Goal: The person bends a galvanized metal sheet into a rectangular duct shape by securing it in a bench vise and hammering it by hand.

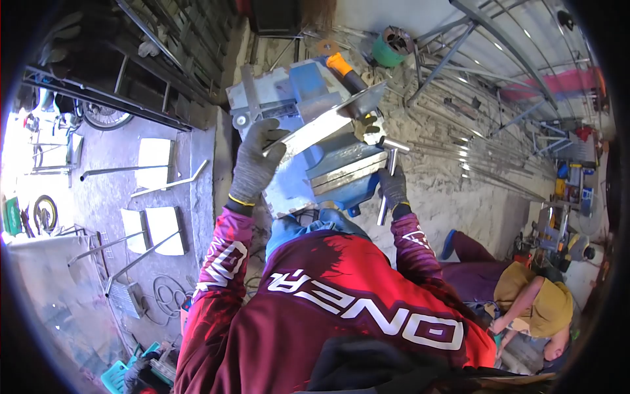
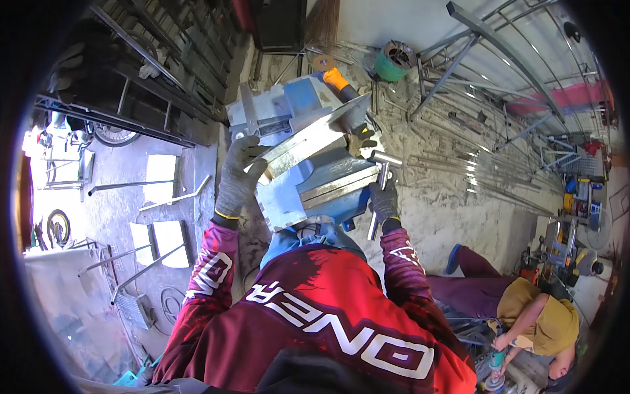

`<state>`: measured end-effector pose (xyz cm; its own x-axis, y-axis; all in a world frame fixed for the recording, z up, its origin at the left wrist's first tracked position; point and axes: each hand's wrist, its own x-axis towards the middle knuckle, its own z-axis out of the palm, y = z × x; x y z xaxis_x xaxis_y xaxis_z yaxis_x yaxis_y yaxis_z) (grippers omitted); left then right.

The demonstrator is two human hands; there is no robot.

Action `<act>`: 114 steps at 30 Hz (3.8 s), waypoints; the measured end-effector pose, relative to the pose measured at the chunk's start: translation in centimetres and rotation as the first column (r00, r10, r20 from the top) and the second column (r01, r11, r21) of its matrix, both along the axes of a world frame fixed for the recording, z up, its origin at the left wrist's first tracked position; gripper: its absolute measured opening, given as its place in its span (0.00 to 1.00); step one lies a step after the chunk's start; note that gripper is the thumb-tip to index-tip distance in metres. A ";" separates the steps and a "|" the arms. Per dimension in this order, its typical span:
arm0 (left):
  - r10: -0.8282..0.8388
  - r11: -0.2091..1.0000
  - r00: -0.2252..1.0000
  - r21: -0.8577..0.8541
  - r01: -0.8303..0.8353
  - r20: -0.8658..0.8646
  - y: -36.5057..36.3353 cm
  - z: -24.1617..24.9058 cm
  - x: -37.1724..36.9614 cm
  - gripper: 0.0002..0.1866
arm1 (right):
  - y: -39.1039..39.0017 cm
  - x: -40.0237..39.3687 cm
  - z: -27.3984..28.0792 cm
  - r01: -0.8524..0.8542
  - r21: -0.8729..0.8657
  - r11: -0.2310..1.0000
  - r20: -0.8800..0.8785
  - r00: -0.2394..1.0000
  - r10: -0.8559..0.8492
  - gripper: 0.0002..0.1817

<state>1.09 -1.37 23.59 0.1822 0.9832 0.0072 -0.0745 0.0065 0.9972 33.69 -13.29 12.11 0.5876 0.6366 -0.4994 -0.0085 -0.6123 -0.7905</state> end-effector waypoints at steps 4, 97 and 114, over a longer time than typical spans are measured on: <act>0.111 0.993 0.943 -0.004 -0.119 -0.315 1.4 -3.6 -1.0 0.13 | -0.3 1.2 -0.4 -0.057 0.001 0.998 -0.076 0.996 0.056 0.10; 0.847 0.517 0.520 -0.056 -0.854 -0.112 -43.2 6.4 -22.8 0.09 | 1.4 -38.1 17.6 -0.790 0.053 -0.611 0.390 -0.547 0.741 0.10; 0.831 0.512 0.504 -0.028 -0.858 -0.236 -42.1 6.3 -22.9 0.09 | 0.1 -36.6 16.0 -0.795 0.284 -0.536 0.508 -0.349 0.787 0.05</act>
